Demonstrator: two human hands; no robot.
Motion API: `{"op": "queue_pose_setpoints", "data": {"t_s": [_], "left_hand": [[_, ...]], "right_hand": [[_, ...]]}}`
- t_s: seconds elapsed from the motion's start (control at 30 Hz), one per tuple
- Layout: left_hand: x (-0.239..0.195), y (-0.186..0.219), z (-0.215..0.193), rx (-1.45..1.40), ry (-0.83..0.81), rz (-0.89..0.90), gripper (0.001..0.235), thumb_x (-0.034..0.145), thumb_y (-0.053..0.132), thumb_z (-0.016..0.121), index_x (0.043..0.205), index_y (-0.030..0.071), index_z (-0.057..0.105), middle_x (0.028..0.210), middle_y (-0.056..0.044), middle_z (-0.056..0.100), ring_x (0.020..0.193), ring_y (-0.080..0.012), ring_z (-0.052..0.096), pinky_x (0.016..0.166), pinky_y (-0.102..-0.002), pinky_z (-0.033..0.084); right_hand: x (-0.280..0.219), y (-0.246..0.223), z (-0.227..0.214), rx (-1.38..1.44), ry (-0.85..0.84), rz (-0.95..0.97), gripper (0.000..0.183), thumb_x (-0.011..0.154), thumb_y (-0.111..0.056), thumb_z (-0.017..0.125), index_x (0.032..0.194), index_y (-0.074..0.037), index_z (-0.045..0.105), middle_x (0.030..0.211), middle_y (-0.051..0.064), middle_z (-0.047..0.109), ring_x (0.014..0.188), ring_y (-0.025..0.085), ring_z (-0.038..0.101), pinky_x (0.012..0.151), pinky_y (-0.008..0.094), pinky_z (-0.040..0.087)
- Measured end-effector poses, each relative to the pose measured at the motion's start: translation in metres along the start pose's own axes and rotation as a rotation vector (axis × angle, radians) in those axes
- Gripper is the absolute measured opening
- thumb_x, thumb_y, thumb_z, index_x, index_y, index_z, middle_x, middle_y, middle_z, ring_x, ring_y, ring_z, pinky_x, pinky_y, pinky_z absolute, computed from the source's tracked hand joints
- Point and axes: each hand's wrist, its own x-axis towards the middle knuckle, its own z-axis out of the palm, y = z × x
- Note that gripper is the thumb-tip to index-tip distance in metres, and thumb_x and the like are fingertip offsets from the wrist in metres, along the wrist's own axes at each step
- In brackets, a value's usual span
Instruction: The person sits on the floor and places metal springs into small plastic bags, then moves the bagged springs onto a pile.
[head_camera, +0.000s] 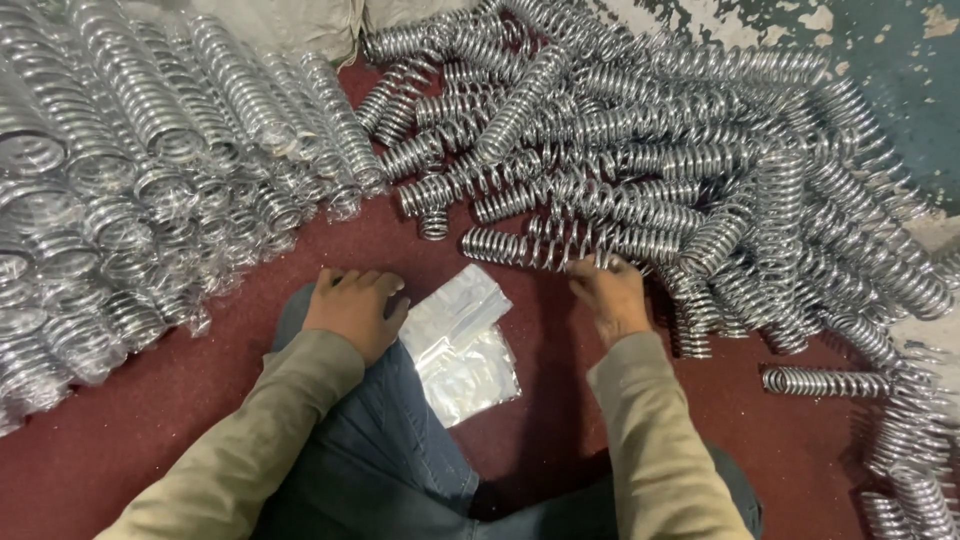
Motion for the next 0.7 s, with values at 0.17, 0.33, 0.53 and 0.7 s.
{"op": "queue_pose_setpoints", "data": {"t_s": [0.17, 0.33, 0.53, 0.7], "left_hand": [[0.018, -0.005, 0.034, 0.173, -0.255, 0.034, 0.024, 0.094, 0.043, 0.057, 0.106, 0.029, 0.072, 0.093, 0.003, 0.078, 0.097, -0.0215, 0.073, 0.095, -0.046, 0.040], [0.057, 0.028, 0.036, 0.068, -0.441, 0.015, 0.049, 0.097, 0.051, 0.056, 0.130, 0.015, 0.061, 0.124, -0.011, 0.066, 0.121, -0.0310, 0.061, 0.099, -0.050, 0.044], [0.087, 0.041, 0.062, -0.057, -0.477, -0.139, 0.054, 0.094, 0.051, 0.066, 0.131, 0.012, 0.066, 0.137, -0.017, 0.064, 0.132, -0.0363, 0.057, 0.106, -0.052, 0.049], [0.099, 0.018, 0.099, -0.136, -0.322, -0.311, 0.035, 0.100, 0.036, 0.064, 0.123, 0.012, 0.070, 0.127, -0.018, 0.068, 0.117, -0.0406, 0.066, 0.094, -0.053, 0.052]], "right_hand": [[-0.088, 0.012, 0.013, -0.164, 0.129, -0.374, 0.024, 0.084, -0.003, 0.083, 0.077, -0.005, 0.061, 0.075, 0.000, 0.053, 0.076, 0.011, 0.052, 0.068, 0.027, 0.049], [-0.121, 0.013, -0.024, -0.409, 0.179, -0.562, 0.033, 0.073, -0.009, 0.095, 0.084, -0.009, 0.063, 0.079, 0.011, 0.068, 0.078, 0.020, 0.067, 0.070, 0.033, 0.054], [-0.166, 0.015, -0.043, -0.471, 0.144, -0.418, 0.029, 0.073, -0.004, 0.089, 0.080, -0.010, 0.062, 0.095, 0.009, 0.077, 0.090, 0.019, 0.074, 0.079, 0.032, 0.061], [-0.189, 0.030, -0.047, -0.446, 0.181, -0.342, 0.030, 0.074, -0.003, 0.090, 0.079, -0.014, 0.062, 0.094, -0.001, 0.076, 0.084, 0.009, 0.068, 0.074, 0.025, 0.056]]}}
